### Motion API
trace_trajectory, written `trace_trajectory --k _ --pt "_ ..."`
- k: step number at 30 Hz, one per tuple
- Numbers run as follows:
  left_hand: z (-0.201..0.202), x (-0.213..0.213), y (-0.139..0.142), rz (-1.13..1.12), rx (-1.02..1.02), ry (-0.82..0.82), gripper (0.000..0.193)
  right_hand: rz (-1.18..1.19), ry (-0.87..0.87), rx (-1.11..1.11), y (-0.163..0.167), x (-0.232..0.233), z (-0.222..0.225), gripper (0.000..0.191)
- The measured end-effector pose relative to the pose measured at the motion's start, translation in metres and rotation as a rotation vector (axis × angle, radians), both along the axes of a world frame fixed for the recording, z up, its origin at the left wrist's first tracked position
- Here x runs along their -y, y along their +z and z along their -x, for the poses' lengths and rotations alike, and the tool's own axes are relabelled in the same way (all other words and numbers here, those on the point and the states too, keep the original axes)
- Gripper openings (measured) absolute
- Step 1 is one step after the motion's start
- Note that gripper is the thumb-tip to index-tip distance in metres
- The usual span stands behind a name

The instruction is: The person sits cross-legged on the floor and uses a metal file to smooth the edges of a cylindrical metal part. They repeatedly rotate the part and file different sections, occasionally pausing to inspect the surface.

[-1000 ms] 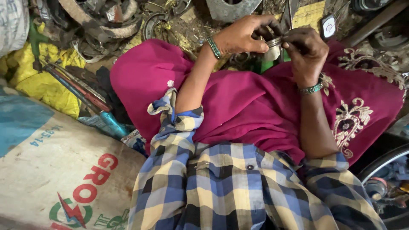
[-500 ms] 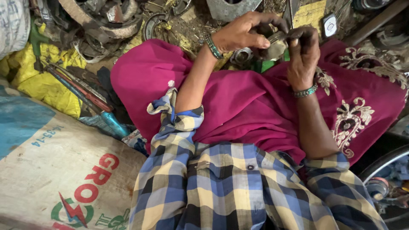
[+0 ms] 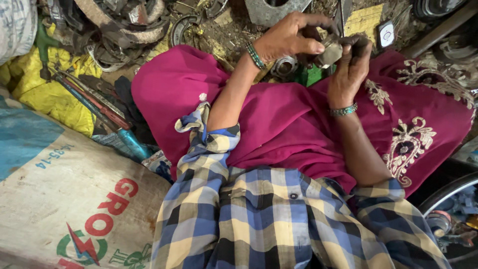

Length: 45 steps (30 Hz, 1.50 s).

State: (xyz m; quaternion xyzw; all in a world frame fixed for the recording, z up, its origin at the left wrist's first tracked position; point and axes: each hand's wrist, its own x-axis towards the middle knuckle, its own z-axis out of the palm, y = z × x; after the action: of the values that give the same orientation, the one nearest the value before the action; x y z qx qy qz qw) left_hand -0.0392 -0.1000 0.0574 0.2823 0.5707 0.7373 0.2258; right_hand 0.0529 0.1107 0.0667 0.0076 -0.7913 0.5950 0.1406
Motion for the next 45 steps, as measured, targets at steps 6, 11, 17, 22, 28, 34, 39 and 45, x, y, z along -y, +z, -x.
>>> trace_trajectory --k 6,11,17,22,28,34,39,45 --pt "-0.002 -0.002 -0.010 -0.024 -0.018 -0.030 0.056 0.467 -0.054 0.165 -0.006 0.001 -0.003 0.017" --pt "-0.001 -0.005 -0.019 -0.074 -0.011 -0.047 0.053 0.519 -0.053 0.164 0.001 -0.006 0.002 0.021" --pt "0.003 -0.010 -0.021 -0.027 0.189 0.044 0.050 0.622 -0.030 0.231 0.006 -0.001 0.000 0.020" --pt "-0.002 -0.004 -0.009 -0.210 0.249 -0.093 0.057 0.615 -0.057 0.244 0.011 0.002 0.000 0.021" --pt "-0.008 -0.011 0.000 -0.135 0.317 0.032 0.076 0.685 -0.002 0.371 0.016 -0.001 0.005 0.021" --pt "-0.007 -0.021 -0.014 -0.094 0.243 0.233 0.070 0.853 -0.040 0.525 0.012 -0.005 0.009 0.019" --pt "-0.009 -0.034 -0.026 -0.021 0.213 0.414 0.062 0.811 -0.053 0.354 0.004 -0.001 0.010 0.014" --pt "-0.016 -0.039 -0.032 -0.303 0.515 0.370 0.058 0.973 -0.230 0.578 -0.002 -0.008 0.016 0.008"
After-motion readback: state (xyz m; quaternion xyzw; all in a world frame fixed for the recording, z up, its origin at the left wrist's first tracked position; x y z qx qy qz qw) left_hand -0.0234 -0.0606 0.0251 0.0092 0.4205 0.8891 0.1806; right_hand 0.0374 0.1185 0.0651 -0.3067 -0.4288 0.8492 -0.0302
